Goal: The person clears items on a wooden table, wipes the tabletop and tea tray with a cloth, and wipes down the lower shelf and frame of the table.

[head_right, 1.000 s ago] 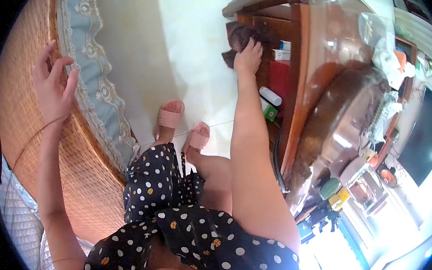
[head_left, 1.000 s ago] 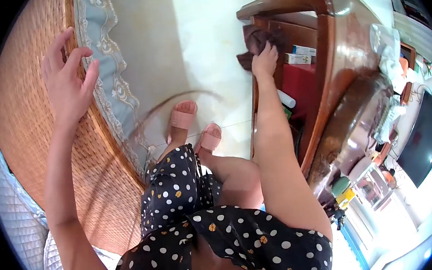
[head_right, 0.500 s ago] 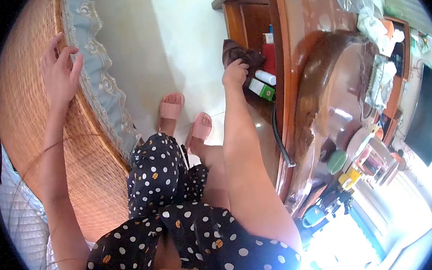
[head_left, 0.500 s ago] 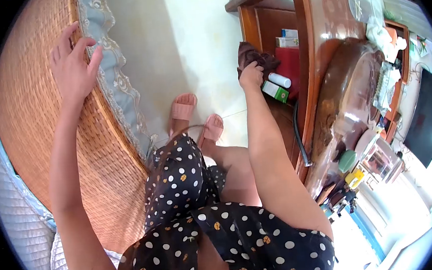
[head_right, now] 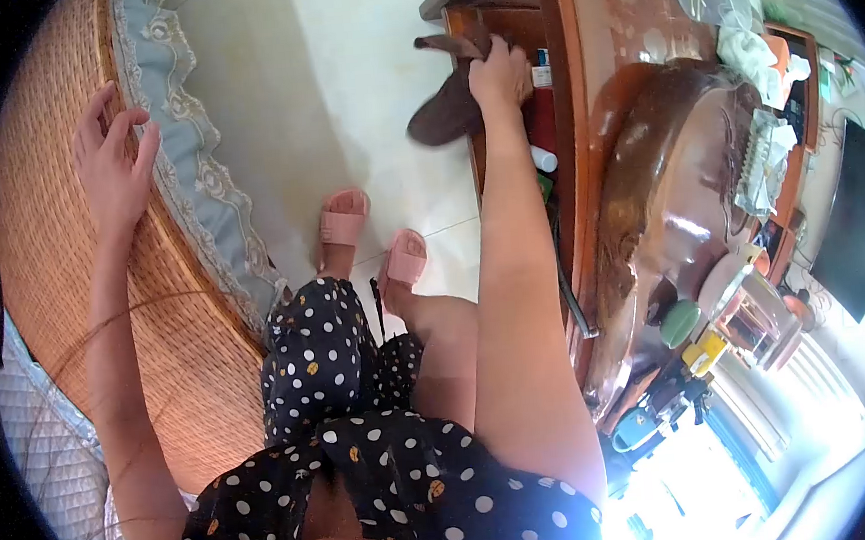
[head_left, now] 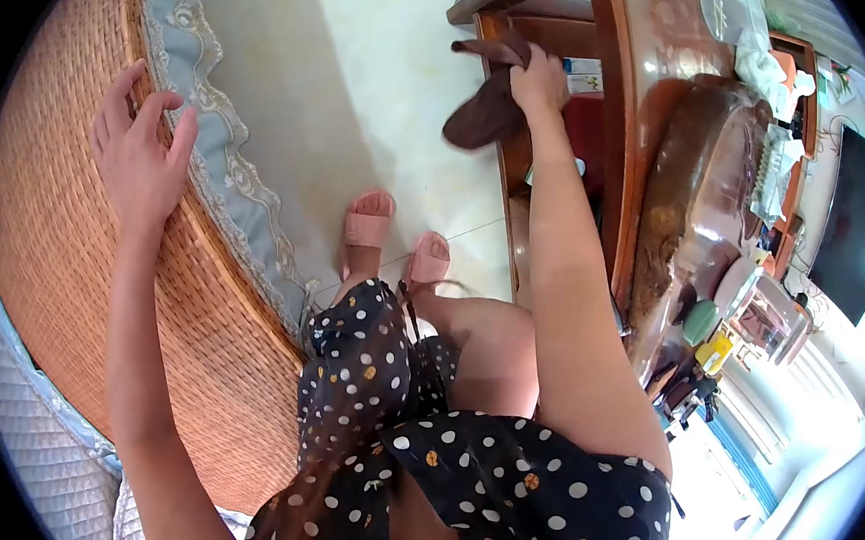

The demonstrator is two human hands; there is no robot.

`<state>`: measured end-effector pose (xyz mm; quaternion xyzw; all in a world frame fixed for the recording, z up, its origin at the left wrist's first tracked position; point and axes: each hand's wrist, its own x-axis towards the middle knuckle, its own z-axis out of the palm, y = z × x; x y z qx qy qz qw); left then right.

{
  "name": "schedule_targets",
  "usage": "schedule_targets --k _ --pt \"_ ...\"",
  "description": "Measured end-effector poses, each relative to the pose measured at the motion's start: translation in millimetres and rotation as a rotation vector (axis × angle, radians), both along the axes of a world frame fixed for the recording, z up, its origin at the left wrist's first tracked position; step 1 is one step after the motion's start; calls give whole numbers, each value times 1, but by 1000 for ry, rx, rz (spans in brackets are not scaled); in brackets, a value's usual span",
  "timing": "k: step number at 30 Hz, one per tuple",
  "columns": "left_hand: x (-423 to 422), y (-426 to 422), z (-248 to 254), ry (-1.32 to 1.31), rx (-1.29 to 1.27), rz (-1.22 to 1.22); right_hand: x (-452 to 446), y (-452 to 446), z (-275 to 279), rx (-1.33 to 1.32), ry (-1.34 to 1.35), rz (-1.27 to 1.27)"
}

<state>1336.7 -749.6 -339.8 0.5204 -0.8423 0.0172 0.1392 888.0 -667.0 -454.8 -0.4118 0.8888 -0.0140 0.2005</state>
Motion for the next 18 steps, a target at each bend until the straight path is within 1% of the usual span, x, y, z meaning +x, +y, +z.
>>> schedule_targets --k 1,2,3,4,5,7,10,11,13,15,17,18 --pt "1 0 -1 0 2 -5 -10 -12 -32 -14 65 104" --pt "0 0 -1 2 6 -11 -24 -19 -80 -26 132 206" --pt "-1 1 0 5 18 -15 -33 -24 -107 -42 200 309" --pt "-2 1 2 6 27 -16 -18 -33 -96 222 -104 221" --pt "-3 0 3 5 33 -16 -6 -36 -101 258 0 195" --pt "-3 0 2 -6 25 -6 3 -40 -79 284 23 194" --pt "-2 3 4 -5 57 -7 -19 -25 -85 205 -34 300" --pt "-3 0 4 3 52 -1 -16 -12 -100 179 43 264" --pt "-4 -1 6 11 23 -11 8 13 -97 214 56 111" --pt "-4 3 7 6 22 -20 33 40 -80 274 6 60" --pt "-4 2 6 -1 5 -15 45 68 -89 240 26 71" --pt "-4 1 5 12 11 -11 56 75 -87 151 -47 -137"
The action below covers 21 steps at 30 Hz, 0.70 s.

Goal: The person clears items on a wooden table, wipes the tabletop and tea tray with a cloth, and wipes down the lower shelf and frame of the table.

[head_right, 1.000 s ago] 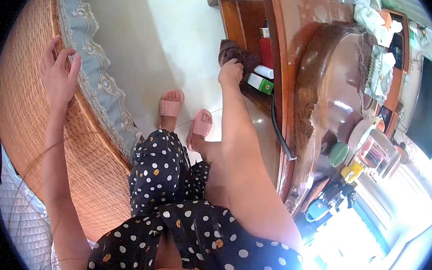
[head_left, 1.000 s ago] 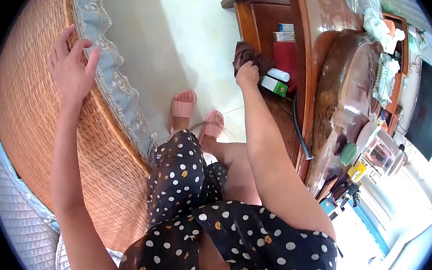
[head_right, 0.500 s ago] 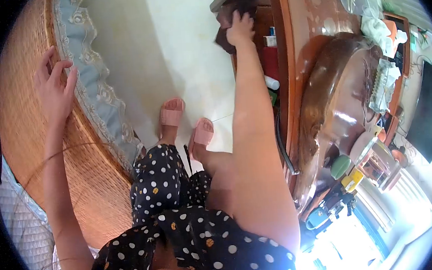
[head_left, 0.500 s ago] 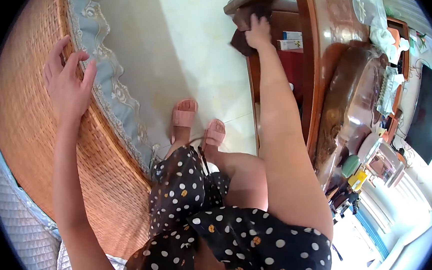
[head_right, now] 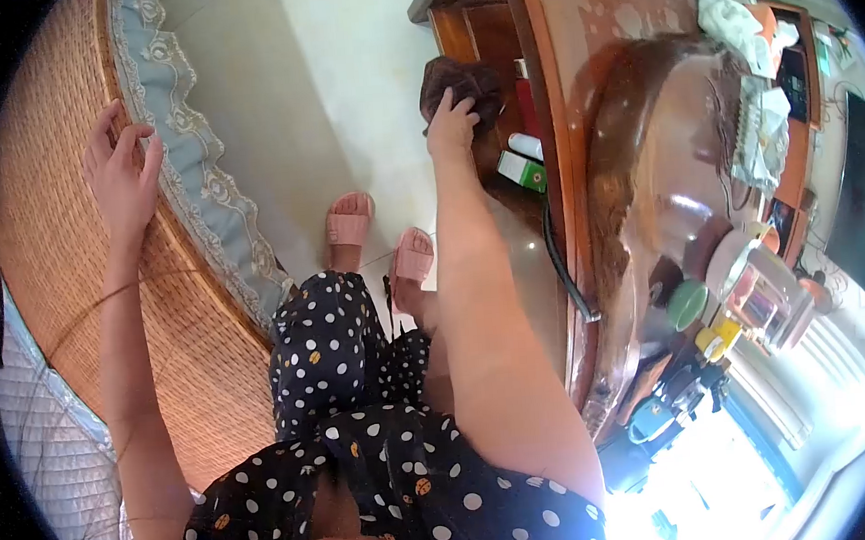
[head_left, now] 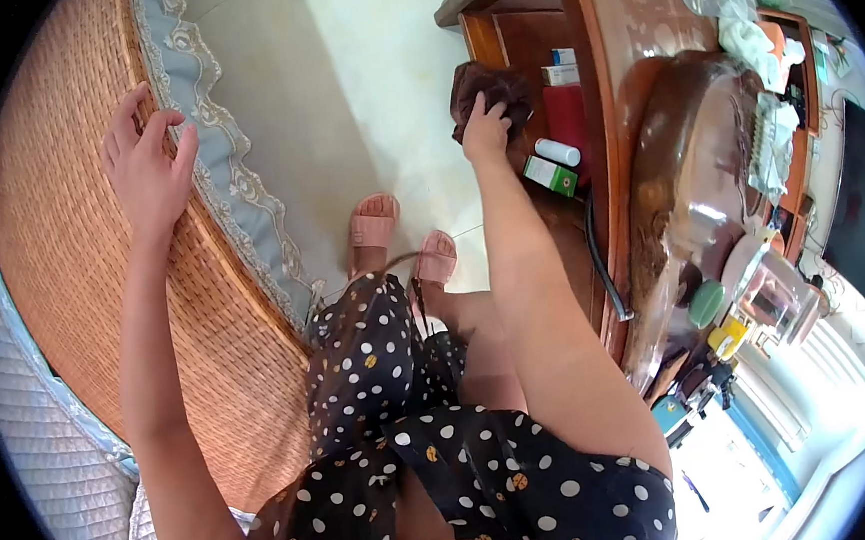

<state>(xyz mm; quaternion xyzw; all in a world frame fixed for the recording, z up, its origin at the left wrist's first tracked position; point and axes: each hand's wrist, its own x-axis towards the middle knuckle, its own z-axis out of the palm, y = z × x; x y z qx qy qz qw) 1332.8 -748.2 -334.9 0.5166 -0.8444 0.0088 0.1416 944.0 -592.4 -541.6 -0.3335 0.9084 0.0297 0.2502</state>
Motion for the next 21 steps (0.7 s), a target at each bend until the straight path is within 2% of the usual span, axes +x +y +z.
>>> schedule_targets --k 2,5,7,9,11,13,14,18,20,21 --pt "2 1 0 15 18 0 21 17 6 -142 -100 -526" --pt "2 2 -1 -1 -34 -23 37 66 15 168 -190 -193" --pt "3 3 -4 -12 -44 -23 54 107 8 387 -347 -152" --pt "5 -1 -5 -25 -60 -10 79 144 14 294 -350 -281" --pt "6 0 -7 -39 -51 -4 94 168 30 272 -483 -369" --pt "13 -1 -15 -67 -63 2 108 192 42 139 -532 -372" --pt "12 -7 -19 -72 -77 -3 111 196 63 89 -580 -354" --pt "15 -12 -27 -131 -212 -67 122 218 182 -108 -426 -305" --pt "12 -7 -23 -231 -372 -94 128 245 243 -261 -266 -244" --pt "6 3 -16 -194 -380 -169 128 261 265 -364 -149 -190"
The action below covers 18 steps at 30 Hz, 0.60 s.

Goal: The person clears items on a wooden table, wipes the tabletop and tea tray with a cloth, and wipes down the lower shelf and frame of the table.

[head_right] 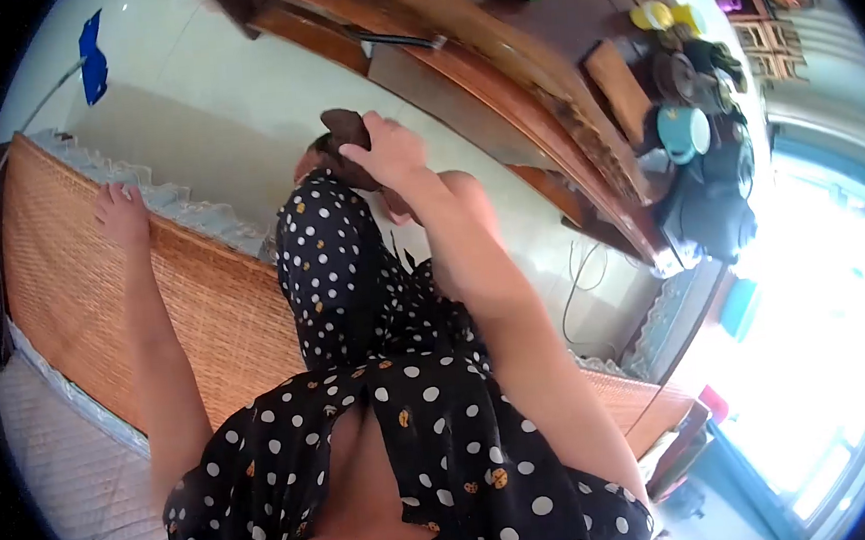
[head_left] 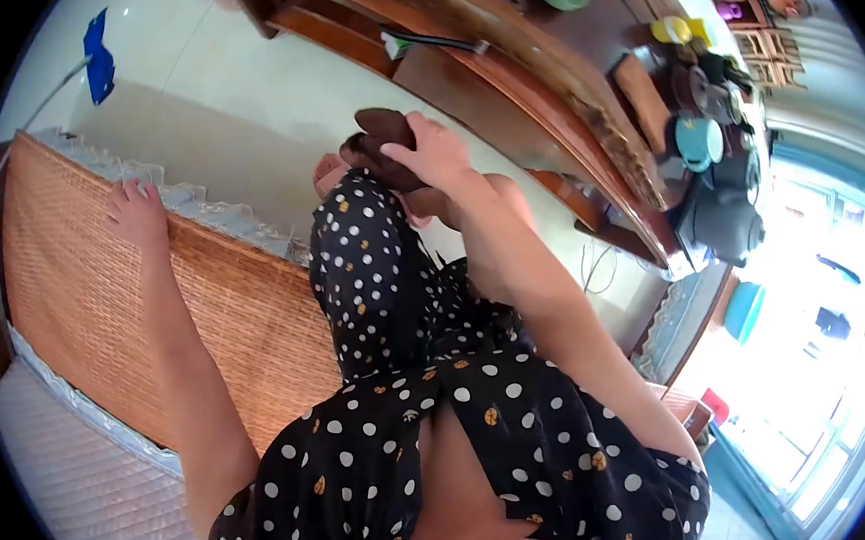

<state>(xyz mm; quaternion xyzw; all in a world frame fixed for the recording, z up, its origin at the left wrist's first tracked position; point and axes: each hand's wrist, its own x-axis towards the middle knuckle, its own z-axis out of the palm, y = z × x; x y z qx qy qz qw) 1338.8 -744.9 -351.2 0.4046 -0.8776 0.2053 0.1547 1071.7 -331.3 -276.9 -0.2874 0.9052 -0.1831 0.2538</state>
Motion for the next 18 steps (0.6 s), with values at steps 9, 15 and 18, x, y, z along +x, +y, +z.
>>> schedule_targets --k 9,15,18 --pt "6 224 38 287 401 -301 -71 111 24 317 667 408" --pt "115 238 29 456 454 -282 -31 275 9 456 549 -167" --pt "131 242 47 366 442 -162 4 358 -1 533 491 -670"
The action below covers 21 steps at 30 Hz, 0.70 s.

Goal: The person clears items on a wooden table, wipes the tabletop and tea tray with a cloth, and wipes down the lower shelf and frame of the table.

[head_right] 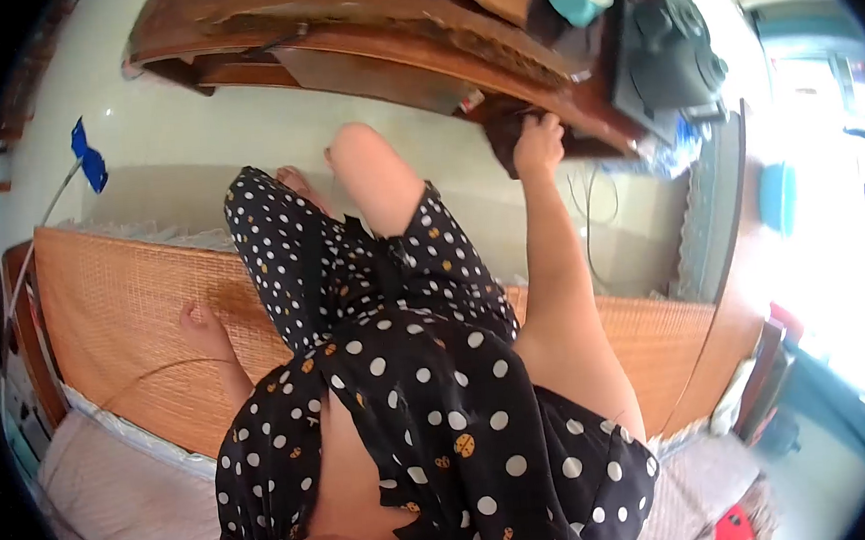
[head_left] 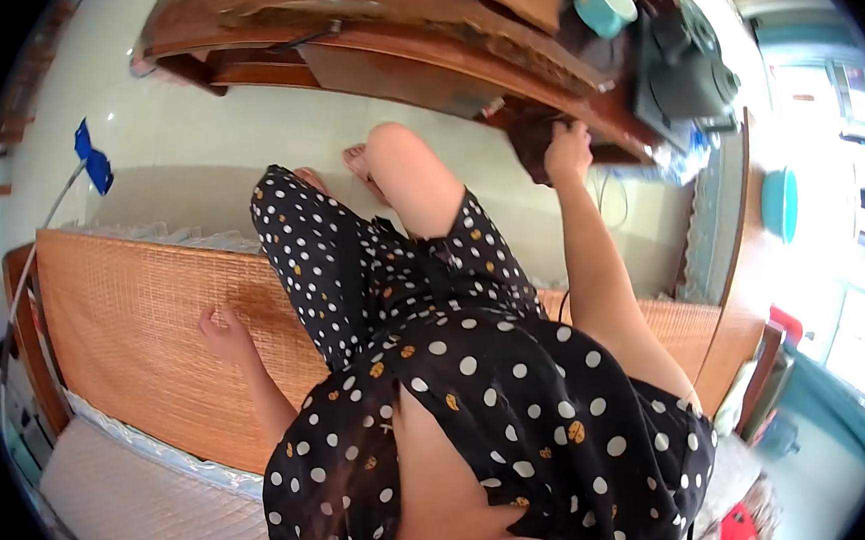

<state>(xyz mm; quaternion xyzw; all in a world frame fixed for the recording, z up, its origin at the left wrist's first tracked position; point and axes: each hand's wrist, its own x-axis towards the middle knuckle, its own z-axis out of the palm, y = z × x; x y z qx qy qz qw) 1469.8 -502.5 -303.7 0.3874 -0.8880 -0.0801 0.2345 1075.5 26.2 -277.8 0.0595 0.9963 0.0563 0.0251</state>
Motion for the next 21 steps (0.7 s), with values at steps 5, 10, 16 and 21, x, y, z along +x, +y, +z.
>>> schedule_targets --k 5,10,16,21 --pt "-71 17 47 75 16 -144 55 127 -25 -547 67 -427" --pt "-193 58 90 200 210 -451 76 192 -82 -1159 138 -910" --pt "-356 187 159 245 63 -1097 32 122 -116 -1221 99 -811" --pt "-480 244 117 80 -80 -1373 -43 73 -196 -1154 402 -350"
